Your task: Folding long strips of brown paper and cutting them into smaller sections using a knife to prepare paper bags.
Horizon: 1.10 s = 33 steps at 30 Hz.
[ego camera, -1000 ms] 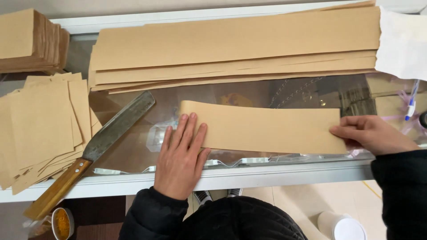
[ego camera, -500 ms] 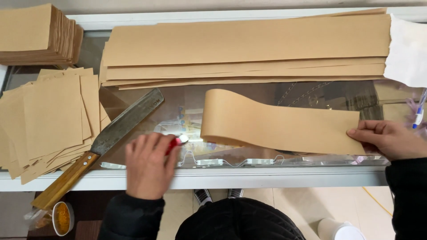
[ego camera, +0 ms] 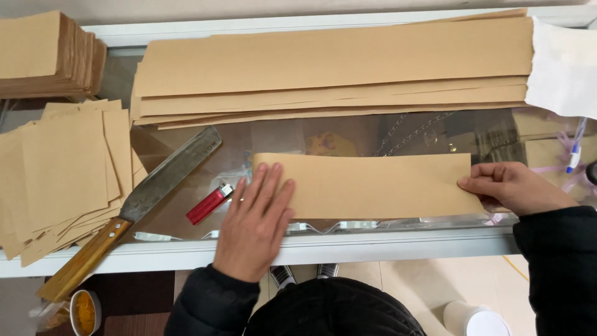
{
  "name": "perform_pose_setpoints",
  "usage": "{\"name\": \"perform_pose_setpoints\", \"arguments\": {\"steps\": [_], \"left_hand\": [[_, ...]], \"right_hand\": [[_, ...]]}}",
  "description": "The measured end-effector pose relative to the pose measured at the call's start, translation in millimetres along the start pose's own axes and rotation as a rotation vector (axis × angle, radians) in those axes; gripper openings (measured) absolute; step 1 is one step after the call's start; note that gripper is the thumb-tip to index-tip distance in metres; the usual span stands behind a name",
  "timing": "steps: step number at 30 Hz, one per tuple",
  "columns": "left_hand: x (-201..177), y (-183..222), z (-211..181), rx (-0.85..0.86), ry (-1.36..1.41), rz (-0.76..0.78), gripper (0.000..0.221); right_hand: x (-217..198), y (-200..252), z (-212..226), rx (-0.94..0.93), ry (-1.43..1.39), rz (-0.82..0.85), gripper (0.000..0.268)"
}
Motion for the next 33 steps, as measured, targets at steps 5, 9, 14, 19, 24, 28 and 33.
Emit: {"name": "perform_pose_setpoints", "arguments": {"steps": [5,9,14,19,24,28,33], "left_hand": [[-8.6,9.5,9.5,-0.055,0.035,-0.003,0.057],[-3.6,14.9,11.3,-0.052,-0.015,0.026,0.058],[-2.1,15.6,10.6,-0.053,-0.040,0.031,0.058],[-6.4,13.7,8.0,-0.060,-0.005,0.048,0.059],[-8.2,16.5,7.0,-0.033,-0.082,0.044,0.067],[-9.0,18.1,8.2,-0.040,-0.059,0.023,0.065],[-4.2,19.4,8.8,-0.043,-0.035,0.053,0.067]], "right_hand": [[-20.6,-13.2,-25.4,0.023,-0.088,0.009,0.037],[-32.4,-19.7,-34.7,0.035,-0.102,0.008,0.037],[-48.1,-30.1,-44.9,0.006,-0.090,0.032,0.037],[-62.4,-41.4,-61.7,0.017,-0.115,0.040,0.039],[-67.1,-45.3,-61.7,0.001,-0.151,0.046,0.036],[-73.8,-52.2,-64.2,0.032,-0.142,0.024,0.035],[-74.1,-51.9,-57.1,0.121,-0.054,-0.015,0.041]]}}
Point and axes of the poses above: each hand's wrist, its own y-axis away from the middle knuckle, its own x-axis out of the palm, z = x × y, the point moved 5 cm from there along -y, towards the middle knuckle, and after that the axes turned 15 degrees about -y, right-handed, at the moved point
